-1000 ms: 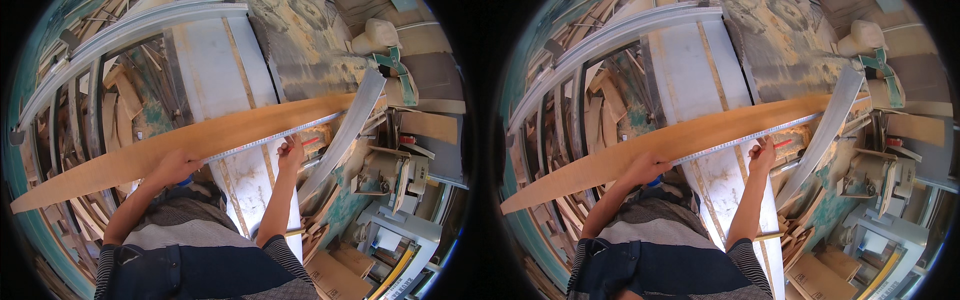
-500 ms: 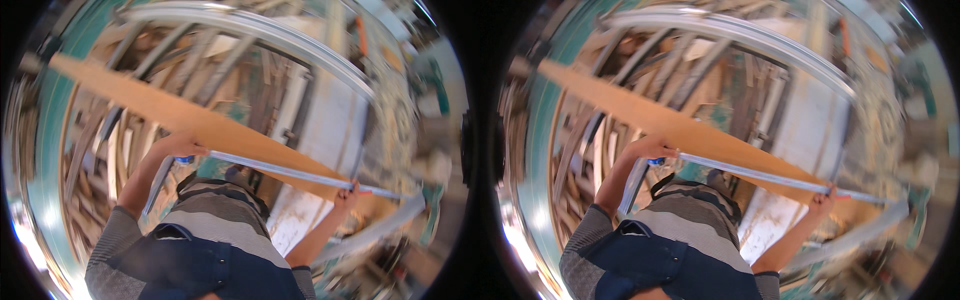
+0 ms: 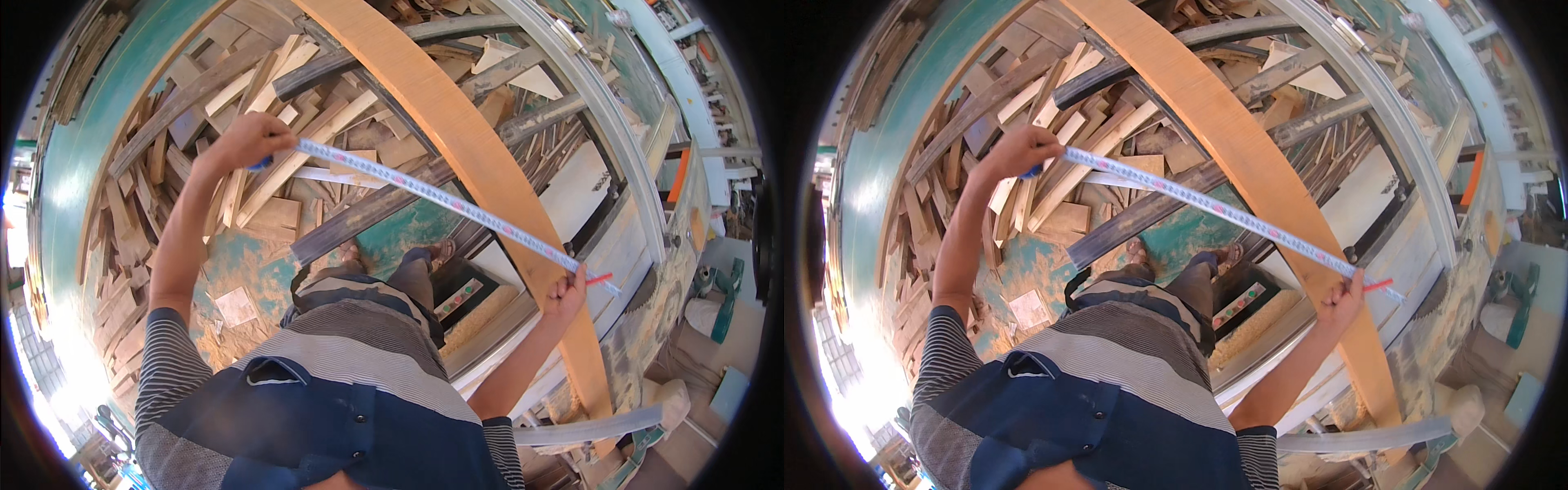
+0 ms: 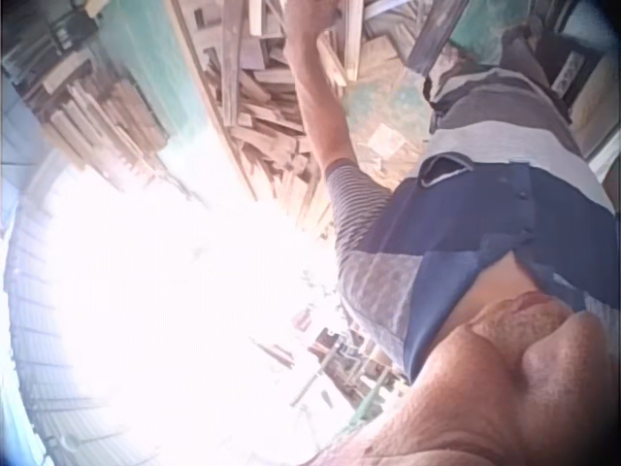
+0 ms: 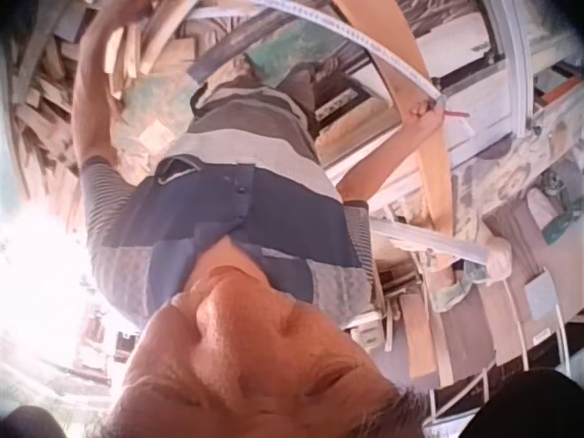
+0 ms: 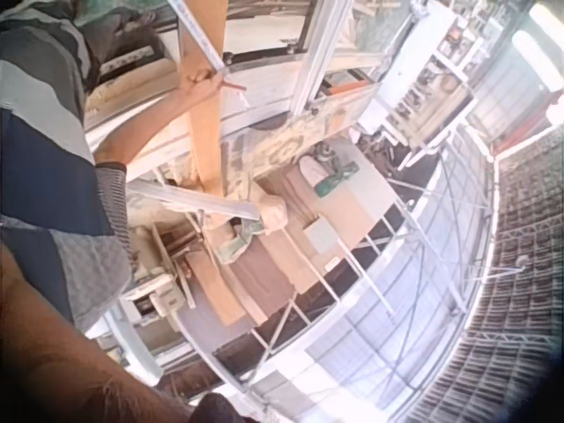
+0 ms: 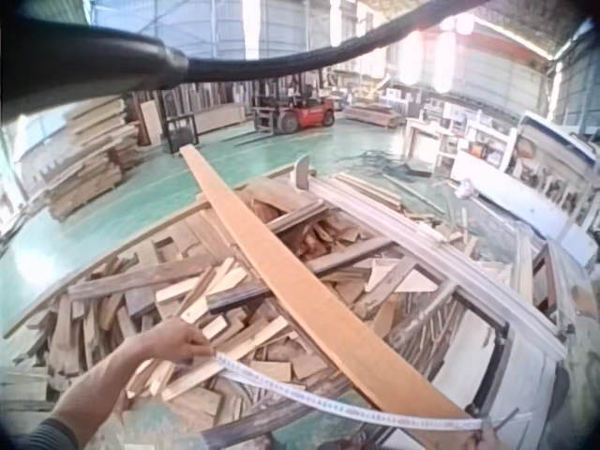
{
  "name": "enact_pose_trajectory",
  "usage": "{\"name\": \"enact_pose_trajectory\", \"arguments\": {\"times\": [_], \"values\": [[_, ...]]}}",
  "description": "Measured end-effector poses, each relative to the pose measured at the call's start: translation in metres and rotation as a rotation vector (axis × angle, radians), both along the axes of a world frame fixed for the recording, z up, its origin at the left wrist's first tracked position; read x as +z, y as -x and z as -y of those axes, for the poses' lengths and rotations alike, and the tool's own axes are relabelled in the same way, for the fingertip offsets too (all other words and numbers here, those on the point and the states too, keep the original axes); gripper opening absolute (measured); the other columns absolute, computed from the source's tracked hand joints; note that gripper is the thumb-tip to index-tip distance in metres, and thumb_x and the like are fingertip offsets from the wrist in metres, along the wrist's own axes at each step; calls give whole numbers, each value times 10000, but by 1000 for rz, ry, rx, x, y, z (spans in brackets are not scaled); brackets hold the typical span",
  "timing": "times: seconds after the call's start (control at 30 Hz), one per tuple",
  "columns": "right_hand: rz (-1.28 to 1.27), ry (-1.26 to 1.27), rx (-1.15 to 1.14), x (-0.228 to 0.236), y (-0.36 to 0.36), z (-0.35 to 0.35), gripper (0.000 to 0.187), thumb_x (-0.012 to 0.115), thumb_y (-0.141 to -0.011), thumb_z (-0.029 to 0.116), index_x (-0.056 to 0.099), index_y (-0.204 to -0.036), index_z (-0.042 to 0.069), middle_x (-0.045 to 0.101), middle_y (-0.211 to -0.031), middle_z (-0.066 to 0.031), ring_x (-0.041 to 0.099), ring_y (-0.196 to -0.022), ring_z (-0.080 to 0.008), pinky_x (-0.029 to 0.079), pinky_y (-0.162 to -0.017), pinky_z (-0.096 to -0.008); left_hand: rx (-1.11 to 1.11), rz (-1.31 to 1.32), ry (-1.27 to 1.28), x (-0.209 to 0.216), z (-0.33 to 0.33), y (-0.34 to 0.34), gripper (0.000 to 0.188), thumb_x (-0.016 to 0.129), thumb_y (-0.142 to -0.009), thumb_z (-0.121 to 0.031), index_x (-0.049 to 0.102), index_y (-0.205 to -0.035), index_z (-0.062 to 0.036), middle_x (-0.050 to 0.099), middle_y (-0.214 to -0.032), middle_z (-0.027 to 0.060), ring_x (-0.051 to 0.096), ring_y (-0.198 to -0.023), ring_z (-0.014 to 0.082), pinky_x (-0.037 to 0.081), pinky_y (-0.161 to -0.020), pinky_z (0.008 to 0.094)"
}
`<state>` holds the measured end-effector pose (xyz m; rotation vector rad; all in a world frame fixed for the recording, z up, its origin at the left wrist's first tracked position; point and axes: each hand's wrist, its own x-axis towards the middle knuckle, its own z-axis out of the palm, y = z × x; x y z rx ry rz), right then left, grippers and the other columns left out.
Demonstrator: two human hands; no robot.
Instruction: The person uses pliers to pull nails out of a long wooden plank on a table saw, then measures the plank with a tape measure and marks it with a pencil. The person walks around the workshop floor, picks up the plank, and places it on the table saw before continuing the nail removal and measurement steps.
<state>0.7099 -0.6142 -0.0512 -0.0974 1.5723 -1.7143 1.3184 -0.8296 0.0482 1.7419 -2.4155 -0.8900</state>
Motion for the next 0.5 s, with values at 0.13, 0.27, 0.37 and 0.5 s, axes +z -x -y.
{"name": "enact_pose_trajectory", "arguments": {"times": [0.13, 0.27, 0.37, 0.5], "values": [[25, -2, -9, -11, -53, -8, 190, 672, -994, 315, 639, -951, 133, 628, -777, 18, 311, -414, -32, 213, -343, -230, -103, 43, 168, 0, 32, -33, 321, 665, -932, -349, 739, -890, -40, 645, -741, 186, 617, -680, 339, 468, -653, 445], [20, 68, -116, -26, -73, -20, 149, 724, -959, 254, 659, -1008, 129, 624, -713, 9, 369, -379, -56, 242, -314, -237, -230, 124, 306, -10, 80, -16, 323, 636, -954, -342, 713, -844, -48, 648, -770, 181, 649, -745, 376, 486, -672, 463], [33, -45, -230, -29, -68, -22, 197, 730, -948, 274, 624, -944, 108, 615, -680, -11, 364, -364, -66, 247, -305, -250, -327, 89, 335, -23, 119, 21, 332, 635, -953, -331, 680, -811, -34, 636, -778, 183, 636, -767, 391, 480, -680, 473], [43, -84, -414, -32, -53, -13, 231, 725, -926, 265, 589, -889, 82, 600, -648, -24, 366, -373, -71, 260, -315, -263, -397, 53, 366, -42, 156, 71, 326, 633, -948, -310, 662, -797, -23, 630, -780, 190, 625, -778, 405, 475, -687, 482]]}}
